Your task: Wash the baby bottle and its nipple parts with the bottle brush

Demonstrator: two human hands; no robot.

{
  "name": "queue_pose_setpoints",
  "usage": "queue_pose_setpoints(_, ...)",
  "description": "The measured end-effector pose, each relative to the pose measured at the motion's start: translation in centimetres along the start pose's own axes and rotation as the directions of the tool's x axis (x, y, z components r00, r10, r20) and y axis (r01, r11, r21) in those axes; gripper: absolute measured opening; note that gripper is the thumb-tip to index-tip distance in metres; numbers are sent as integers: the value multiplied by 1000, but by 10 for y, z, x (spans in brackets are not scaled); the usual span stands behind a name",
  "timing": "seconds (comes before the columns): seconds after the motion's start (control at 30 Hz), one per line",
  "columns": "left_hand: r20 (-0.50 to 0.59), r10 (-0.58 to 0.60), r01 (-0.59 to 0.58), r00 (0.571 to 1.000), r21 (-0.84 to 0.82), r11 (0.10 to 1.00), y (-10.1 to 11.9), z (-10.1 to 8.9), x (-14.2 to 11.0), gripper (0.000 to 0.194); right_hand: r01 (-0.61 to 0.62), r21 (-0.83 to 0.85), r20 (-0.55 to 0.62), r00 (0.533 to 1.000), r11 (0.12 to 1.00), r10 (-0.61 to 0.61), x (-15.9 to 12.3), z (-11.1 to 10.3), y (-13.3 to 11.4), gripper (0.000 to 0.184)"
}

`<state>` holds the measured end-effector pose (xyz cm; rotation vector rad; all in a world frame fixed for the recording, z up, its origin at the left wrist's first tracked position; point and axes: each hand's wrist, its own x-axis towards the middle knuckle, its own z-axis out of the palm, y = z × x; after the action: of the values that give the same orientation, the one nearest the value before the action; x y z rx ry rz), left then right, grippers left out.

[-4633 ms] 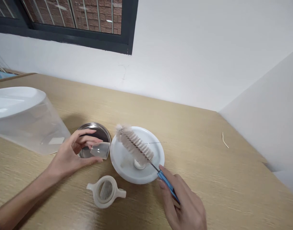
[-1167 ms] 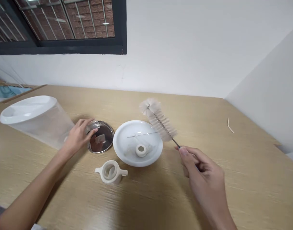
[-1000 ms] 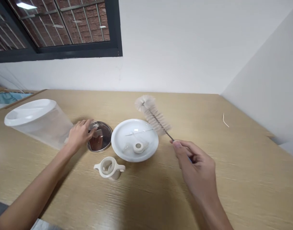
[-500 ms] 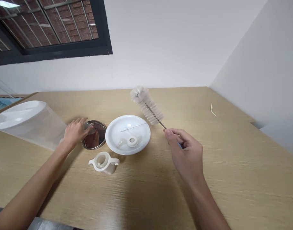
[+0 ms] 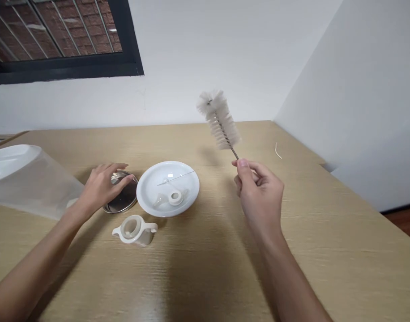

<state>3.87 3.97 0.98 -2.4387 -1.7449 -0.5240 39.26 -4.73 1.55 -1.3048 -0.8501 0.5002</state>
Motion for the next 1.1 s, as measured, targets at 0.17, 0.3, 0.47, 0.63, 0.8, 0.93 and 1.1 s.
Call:
queue_pose_setpoints(0.17, 233, 246, -189, 941, -239, 952, 51, -7, 15, 40, 80, -29, -7, 997, 996, -80, 20, 11, 10, 36)
queue_pose_setpoints(0.3, 325, 330, -245, 886, -275, 930, 78, -7, 32, 37, 84, -33, -81, 993, 996, -86, 29, 6, 36, 41)
queue_pose_setpoints(0.47, 474, 259, -220, 842, -137, 966, 86, -9, 44, 35, 57, -63, -103, 993, 996, -64, 27, -9, 50, 44)
queue_pose_setpoints(0.63, 528, 226, -210, 819, -91, 974, 93, -1, 40, 28, 37, -46, -89, 995, 998, -41, 22, -12, 48, 43)
queue_pose_setpoints(0.8, 540, 239, -192, 807, -143, 971, 96, 9, 36, 19, 42, -25, -94, 995, 999, -44, 20, -12, 44, 42)
queue_pose_setpoints(0.93, 470, 264, -167, 842, -238, 957, 80, 1, 33, 30, 47, -31, -78, 996, 998, -49, 17, -11, 41, 41)
queue_pose_setpoints(1.1, 169, 267, -110, 949, -616, 780, 39, -8, 15, 49, 165, -235, 39, 986, 958, -160, 8, -11, 36, 34)
